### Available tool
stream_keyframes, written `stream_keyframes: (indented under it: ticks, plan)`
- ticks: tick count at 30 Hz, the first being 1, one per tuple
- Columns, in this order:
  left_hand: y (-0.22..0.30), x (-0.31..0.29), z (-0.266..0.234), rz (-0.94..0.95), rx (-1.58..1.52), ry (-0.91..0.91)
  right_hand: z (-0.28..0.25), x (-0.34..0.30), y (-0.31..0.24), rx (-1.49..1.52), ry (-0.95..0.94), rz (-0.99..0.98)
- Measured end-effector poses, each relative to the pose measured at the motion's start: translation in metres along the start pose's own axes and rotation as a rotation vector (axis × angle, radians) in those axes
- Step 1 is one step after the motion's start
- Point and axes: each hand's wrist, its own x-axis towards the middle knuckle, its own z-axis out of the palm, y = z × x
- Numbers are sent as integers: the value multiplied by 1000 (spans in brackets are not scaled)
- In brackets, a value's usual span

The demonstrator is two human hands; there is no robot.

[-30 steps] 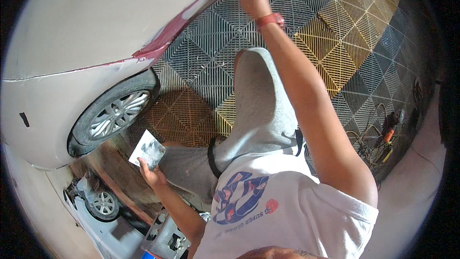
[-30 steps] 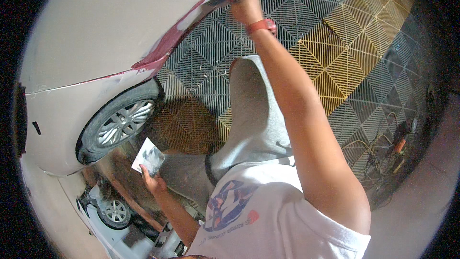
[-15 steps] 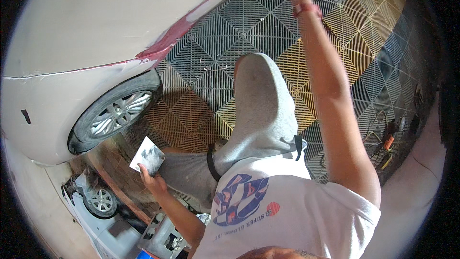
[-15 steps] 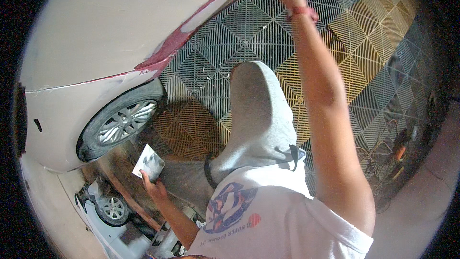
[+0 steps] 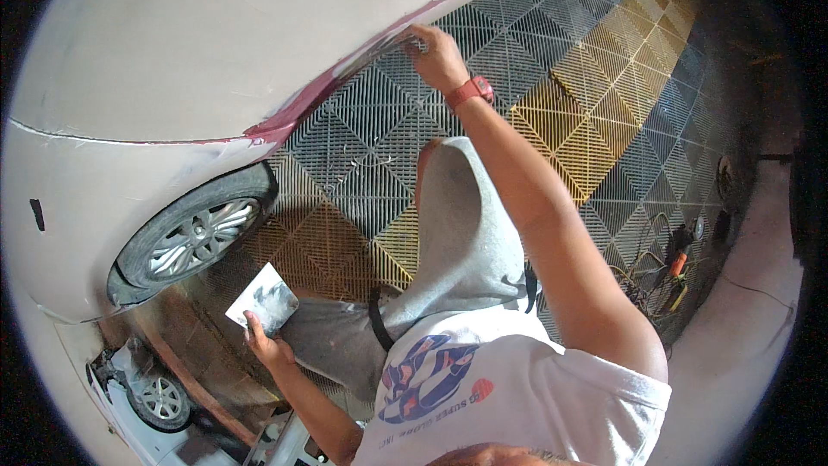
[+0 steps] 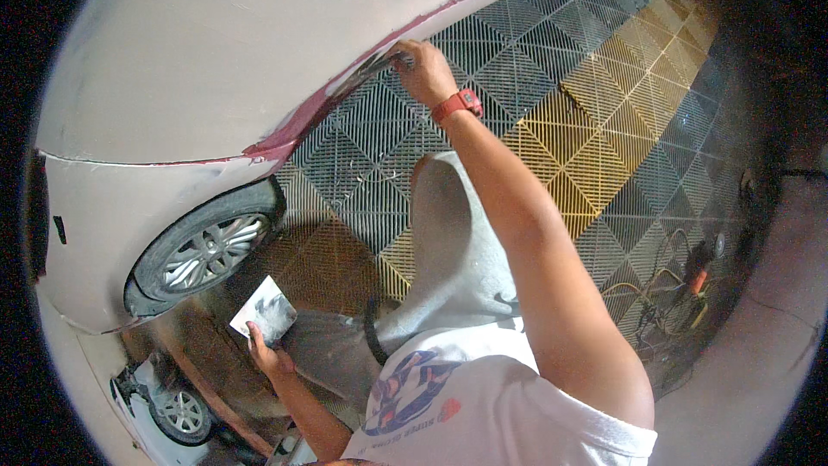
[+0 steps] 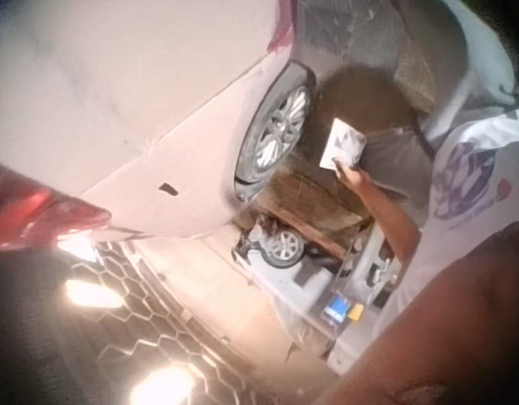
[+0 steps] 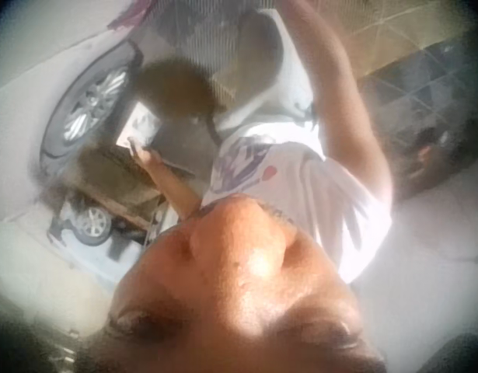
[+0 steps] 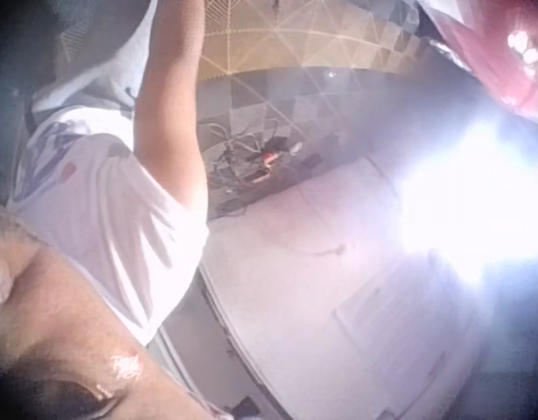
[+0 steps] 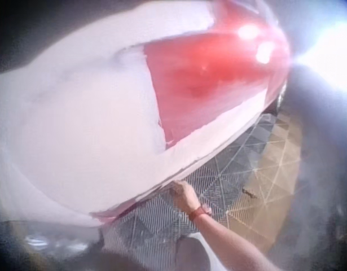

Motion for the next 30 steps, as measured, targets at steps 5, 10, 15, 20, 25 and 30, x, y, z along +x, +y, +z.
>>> stream_keyframes:
  ticks: [5,10,15,20,25,30]
  plan:
    - [-3,-5,13,-42,-33,-51,-5,5,-14,120,80,216]
    - [4,-21,22,-36,164,-145,17,-34,-12,-162,-192,26]
    - [80,-39,26,-173,69,-366,-29,-67,-117,-131,-436,160]
    - [196,-97,18,-259,-286,-487,-96,-78,-293,515,-626,875]
    - [314,-164,16,-191,-279,-499,-195,-54,-461,750,-940,992]
    - [419,-220,-2,308,367,-131,-248,-20,-603,45,-1084,7]
